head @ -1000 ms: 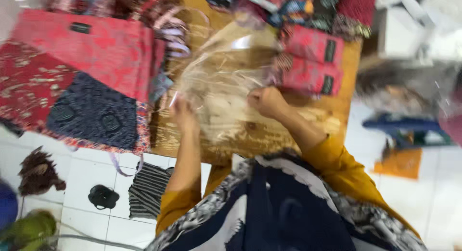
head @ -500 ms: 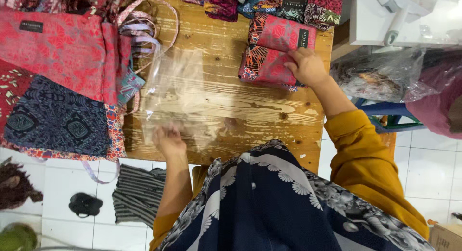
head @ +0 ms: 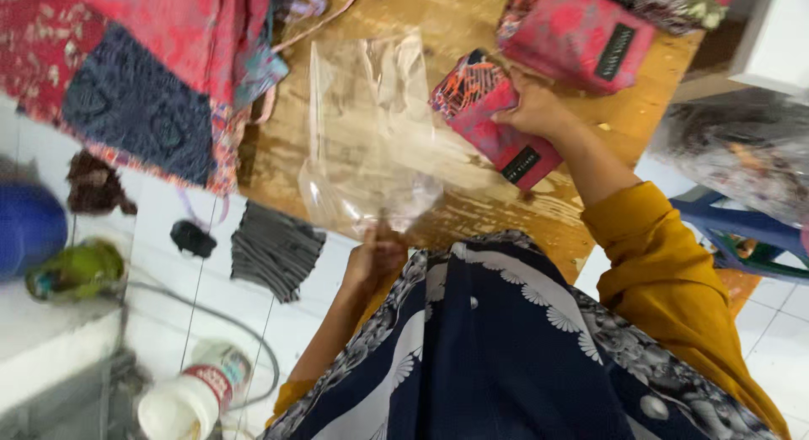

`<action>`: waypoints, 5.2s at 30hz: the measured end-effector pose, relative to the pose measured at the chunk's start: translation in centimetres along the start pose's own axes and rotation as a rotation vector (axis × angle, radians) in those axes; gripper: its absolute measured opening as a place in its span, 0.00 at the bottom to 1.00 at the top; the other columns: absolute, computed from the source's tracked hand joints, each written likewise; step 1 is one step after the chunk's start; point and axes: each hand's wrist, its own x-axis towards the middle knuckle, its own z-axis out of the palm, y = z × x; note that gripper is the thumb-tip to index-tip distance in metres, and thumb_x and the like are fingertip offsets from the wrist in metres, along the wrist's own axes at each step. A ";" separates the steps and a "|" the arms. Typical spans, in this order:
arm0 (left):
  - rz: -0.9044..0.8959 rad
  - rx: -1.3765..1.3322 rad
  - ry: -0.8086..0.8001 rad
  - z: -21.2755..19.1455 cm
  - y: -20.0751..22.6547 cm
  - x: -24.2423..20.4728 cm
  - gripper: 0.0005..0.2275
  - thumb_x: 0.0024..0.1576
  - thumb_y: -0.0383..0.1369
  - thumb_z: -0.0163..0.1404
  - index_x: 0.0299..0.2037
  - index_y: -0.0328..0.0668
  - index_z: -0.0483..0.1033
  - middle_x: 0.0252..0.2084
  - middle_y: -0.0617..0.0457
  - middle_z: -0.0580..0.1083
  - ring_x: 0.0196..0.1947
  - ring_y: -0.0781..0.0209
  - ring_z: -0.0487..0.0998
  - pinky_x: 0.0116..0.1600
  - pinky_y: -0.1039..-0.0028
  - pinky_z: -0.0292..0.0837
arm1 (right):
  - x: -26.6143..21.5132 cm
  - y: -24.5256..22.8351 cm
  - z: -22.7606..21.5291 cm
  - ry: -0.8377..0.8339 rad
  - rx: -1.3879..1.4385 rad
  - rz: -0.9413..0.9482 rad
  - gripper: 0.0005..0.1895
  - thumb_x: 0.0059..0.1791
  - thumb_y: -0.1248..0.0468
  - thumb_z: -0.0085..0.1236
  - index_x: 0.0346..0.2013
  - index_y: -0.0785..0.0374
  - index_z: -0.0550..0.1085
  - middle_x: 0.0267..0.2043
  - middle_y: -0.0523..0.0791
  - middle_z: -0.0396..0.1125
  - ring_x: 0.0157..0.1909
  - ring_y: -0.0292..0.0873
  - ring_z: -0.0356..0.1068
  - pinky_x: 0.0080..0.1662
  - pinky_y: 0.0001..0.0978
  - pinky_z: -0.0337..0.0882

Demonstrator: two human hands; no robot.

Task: The person folds a patterned fabric item on a wooden table, smoothing and aligning the edges, then places it into a clear plastic bag. The person repeats this process with several similar fabric items.

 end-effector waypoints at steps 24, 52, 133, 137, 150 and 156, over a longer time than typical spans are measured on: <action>1.068 0.914 0.092 0.9 18.5 7.5 0.11 0.54 0.20 0.47 0.39 0.50 0.76 0.42 0.49 0.78 0.40 0.50 0.80 0.44 0.63 0.74 | -11.8 6.2 -1.8 0.097 1.386 0.216 0.27 0.49 0.67 0.55 0.63 0.73 0.70 0.52 0.51 0.73 0.48 0.48 0.76 0.55 0.41 0.75; 0.521 -0.033 -0.568 10.9 17.6 9.2 0.12 0.67 0.27 0.45 0.57 0.33 0.76 0.50 0.49 0.78 0.49 0.65 0.78 0.57 0.74 0.73 | -12.2 -5.2 2.5 -0.416 1.332 -0.129 0.50 0.36 0.71 0.64 0.72 0.68 0.56 0.65 0.49 0.64 0.67 0.45 0.62 0.70 0.38 0.57; 0.092 -0.287 -0.400 8.8 11.9 9.2 0.45 0.54 0.33 0.57 0.76 0.64 0.35 0.64 0.42 0.71 0.51 0.50 0.81 0.42 0.61 0.81 | -6.5 -4.4 13.3 0.667 1.439 0.292 0.25 0.53 0.70 0.58 0.62 0.55 0.60 0.44 0.42 0.66 0.40 0.40 0.69 0.36 0.36 0.73; 0.088 -0.322 -0.439 10.0 9.9 9.3 0.46 0.55 0.29 0.57 0.76 0.67 0.33 0.62 0.43 0.72 0.50 0.50 0.81 0.43 0.62 0.83 | -9.0 -5.6 13.7 0.354 1.649 0.408 0.19 0.57 0.57 0.50 0.58 0.61 0.61 0.49 0.51 0.64 0.44 0.49 0.70 0.40 0.48 0.78; 0.169 -0.373 -0.356 8.6 9.1 10.2 0.39 0.57 0.27 0.55 0.76 0.66 0.45 0.59 0.45 0.74 0.41 0.58 0.81 0.34 0.73 0.75 | -8.0 -10.5 9.2 -0.026 1.162 -0.259 0.50 0.55 0.52 0.51 0.77 0.61 0.30 0.81 0.56 0.42 0.64 0.64 0.66 0.48 0.62 0.73; 0.149 -0.519 -0.313 8.6 7.8 10.2 0.36 0.61 0.37 0.53 0.76 0.70 0.44 0.64 0.48 0.71 0.44 0.56 0.80 0.34 0.72 0.74 | -7.1 -6.0 12.2 -0.132 1.340 -0.191 0.31 0.62 0.60 0.35 0.79 0.65 0.47 0.78 0.55 0.51 0.75 0.49 0.60 0.70 0.47 0.65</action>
